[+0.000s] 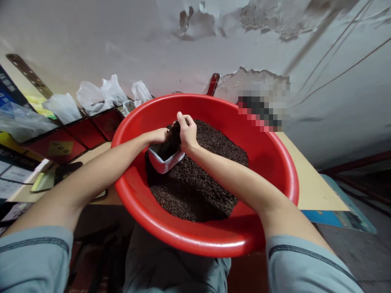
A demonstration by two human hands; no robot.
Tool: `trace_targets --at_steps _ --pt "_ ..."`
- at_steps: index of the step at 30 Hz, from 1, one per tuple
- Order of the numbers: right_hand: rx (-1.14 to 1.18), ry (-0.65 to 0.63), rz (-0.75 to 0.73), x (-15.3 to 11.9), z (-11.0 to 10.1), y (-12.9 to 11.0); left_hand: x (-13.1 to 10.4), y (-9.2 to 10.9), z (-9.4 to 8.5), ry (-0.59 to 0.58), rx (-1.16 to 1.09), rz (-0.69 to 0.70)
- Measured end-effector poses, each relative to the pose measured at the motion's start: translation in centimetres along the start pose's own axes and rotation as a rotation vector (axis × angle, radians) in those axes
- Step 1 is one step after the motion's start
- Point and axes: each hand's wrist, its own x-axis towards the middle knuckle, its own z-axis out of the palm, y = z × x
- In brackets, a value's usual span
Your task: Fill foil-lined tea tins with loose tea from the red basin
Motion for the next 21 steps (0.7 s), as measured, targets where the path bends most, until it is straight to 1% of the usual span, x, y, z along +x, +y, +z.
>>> trace_targets --at_steps 3,7,10,14,17,19,21 --pt "-0.019 -0.031 0.013 -0.2 0.0 -0.1 -0.2 -0.2 0.0 -0.008 -0.049 0.001" --pt "-0.008 -0.08 0.012 -0.4 0.0 -0.3 -0.5 0.1 -0.1 -0.013 -0.076 -0.012" --pt "0.001 -0.142 0.002 -0.5 -0.1 -0.5 -0.5 0.5 -0.2 -0.013 -0.023 -0.035" --pt "-0.045 -0.217 -0.053 -1.0 0.0 -0.9 -0.4 0.8 -0.5 -0.041 0.106 -0.047" --pt "-0.091 -0.299 -0.03 -1.4 0.0 -1.9 -0.5 1.0 -0.6 -0.054 0.157 -0.052" --pt "-0.161 -0.352 0.009 -1.3 -0.8 -2.9 -0.7 1.2 -0.8 -0.07 0.183 -0.038" --pt "-0.294 -0.362 0.015 -0.6 -2.7 -3.9 -0.8 1.3 -0.9 -0.081 0.226 -0.028"
